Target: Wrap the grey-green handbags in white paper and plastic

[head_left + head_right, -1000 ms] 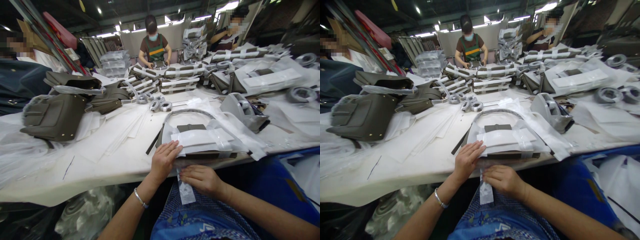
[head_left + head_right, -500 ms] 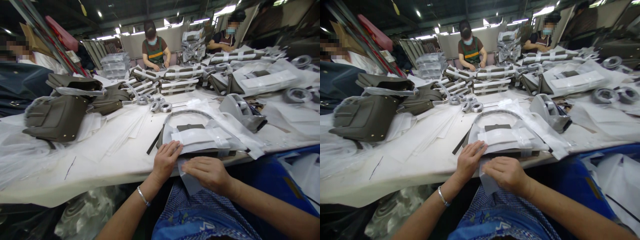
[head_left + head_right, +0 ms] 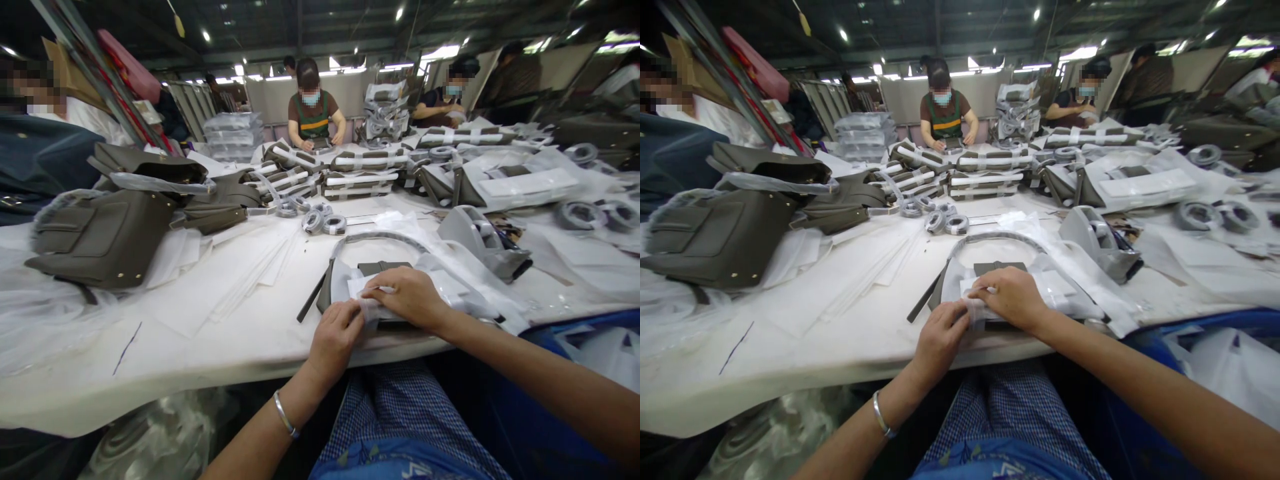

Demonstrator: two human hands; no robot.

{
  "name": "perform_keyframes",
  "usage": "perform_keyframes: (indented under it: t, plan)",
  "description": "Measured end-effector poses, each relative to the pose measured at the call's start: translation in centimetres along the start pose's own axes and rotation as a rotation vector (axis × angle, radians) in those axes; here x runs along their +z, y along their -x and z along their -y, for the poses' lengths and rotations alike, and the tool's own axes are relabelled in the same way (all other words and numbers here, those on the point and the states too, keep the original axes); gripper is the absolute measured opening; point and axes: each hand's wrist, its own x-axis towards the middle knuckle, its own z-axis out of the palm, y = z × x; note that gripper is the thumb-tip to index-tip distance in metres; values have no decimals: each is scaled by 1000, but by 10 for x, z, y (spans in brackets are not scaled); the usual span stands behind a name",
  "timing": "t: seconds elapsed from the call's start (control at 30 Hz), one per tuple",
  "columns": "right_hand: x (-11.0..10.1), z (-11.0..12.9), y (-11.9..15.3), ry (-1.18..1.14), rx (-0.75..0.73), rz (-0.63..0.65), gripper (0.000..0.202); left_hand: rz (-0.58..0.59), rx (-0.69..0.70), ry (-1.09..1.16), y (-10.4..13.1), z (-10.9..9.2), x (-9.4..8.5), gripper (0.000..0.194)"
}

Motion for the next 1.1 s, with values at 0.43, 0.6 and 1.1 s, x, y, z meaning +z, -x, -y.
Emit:
perform_keyframes:
  t: [0.43, 0.6, 1.1]
  plan:
    - [17, -19, -33, -24, 51, 337, 19, -18, -60, 10, -4, -1, -3, 29]
    - [23, -28, -44, 13, 70, 335, 13, 49, -57, -117, -13, -7, -10, 12]
    - [-87, -129, 15, -57, 404, -195, 20, 140, -103, -153, -18, -8, -15, 58]
